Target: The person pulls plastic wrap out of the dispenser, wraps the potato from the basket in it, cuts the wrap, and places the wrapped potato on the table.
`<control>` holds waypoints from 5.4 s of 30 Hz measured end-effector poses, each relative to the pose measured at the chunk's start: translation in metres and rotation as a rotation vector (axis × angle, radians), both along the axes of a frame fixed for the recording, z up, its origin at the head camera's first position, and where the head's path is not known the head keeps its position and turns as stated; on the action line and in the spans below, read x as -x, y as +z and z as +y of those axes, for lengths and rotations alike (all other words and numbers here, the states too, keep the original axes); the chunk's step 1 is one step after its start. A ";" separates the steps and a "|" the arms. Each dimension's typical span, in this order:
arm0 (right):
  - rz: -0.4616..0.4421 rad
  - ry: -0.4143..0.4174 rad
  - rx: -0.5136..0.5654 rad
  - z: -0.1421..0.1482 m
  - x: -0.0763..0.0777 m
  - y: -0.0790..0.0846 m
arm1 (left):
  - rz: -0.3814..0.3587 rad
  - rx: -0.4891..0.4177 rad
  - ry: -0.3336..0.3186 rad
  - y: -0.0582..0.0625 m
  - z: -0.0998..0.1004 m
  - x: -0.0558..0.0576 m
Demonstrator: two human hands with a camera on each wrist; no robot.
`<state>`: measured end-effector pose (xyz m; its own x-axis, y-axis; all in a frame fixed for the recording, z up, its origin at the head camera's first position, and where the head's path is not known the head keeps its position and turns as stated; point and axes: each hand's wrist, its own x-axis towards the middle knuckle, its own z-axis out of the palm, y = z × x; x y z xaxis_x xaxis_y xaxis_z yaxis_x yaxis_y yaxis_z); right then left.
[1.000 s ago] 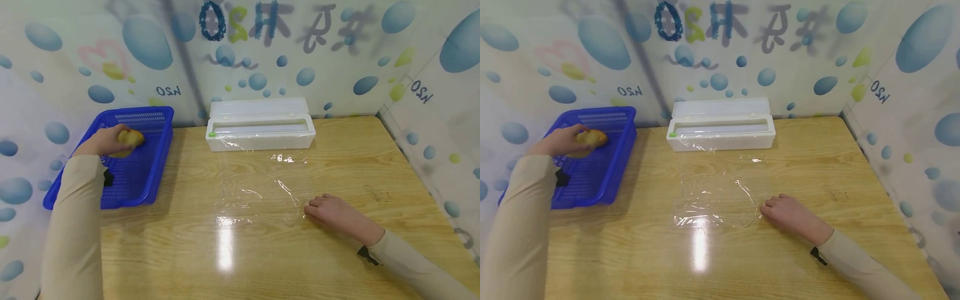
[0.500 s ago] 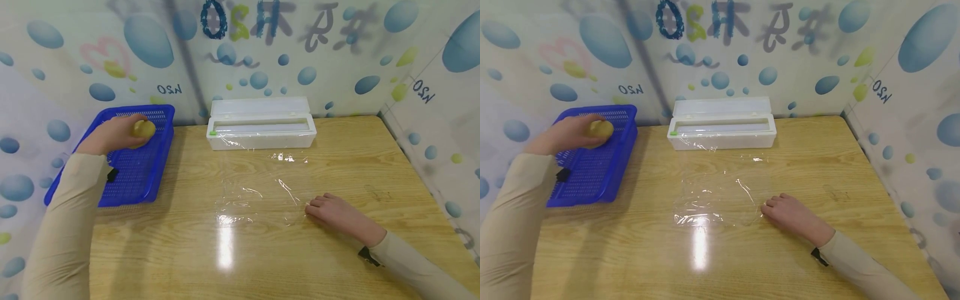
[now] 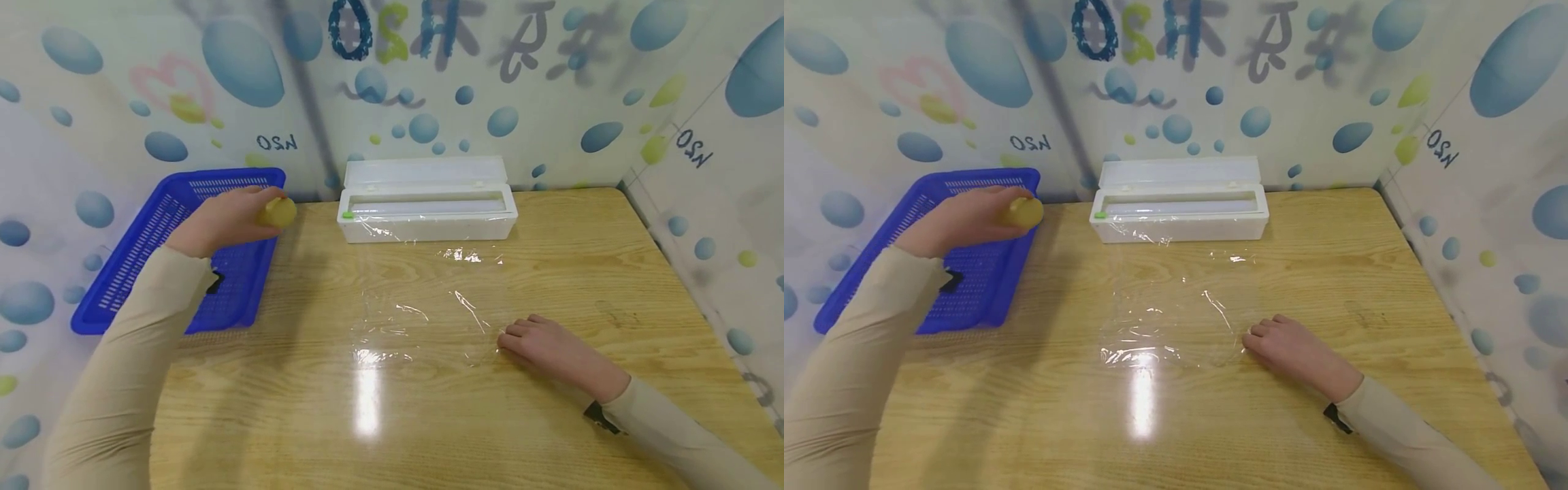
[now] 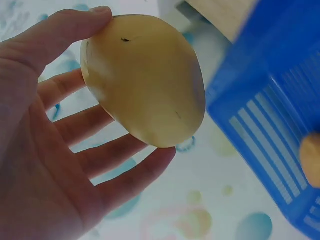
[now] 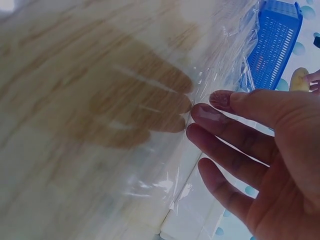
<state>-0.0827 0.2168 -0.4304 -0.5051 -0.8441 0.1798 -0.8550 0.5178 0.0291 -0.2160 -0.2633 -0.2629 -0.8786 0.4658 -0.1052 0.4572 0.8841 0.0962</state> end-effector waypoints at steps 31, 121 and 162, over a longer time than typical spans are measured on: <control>-0.048 -0.008 0.023 -0.001 0.000 -0.001 | -0.032 0.032 -0.440 -0.084 0.116 -0.016; -0.047 -0.054 0.412 0.010 0.009 0.026 | 0.266 0.014 -0.501 -0.164 0.110 -0.122; -0.193 -0.054 0.294 0.020 -0.011 0.004 | 0.160 0.066 -0.537 -0.151 0.081 -0.151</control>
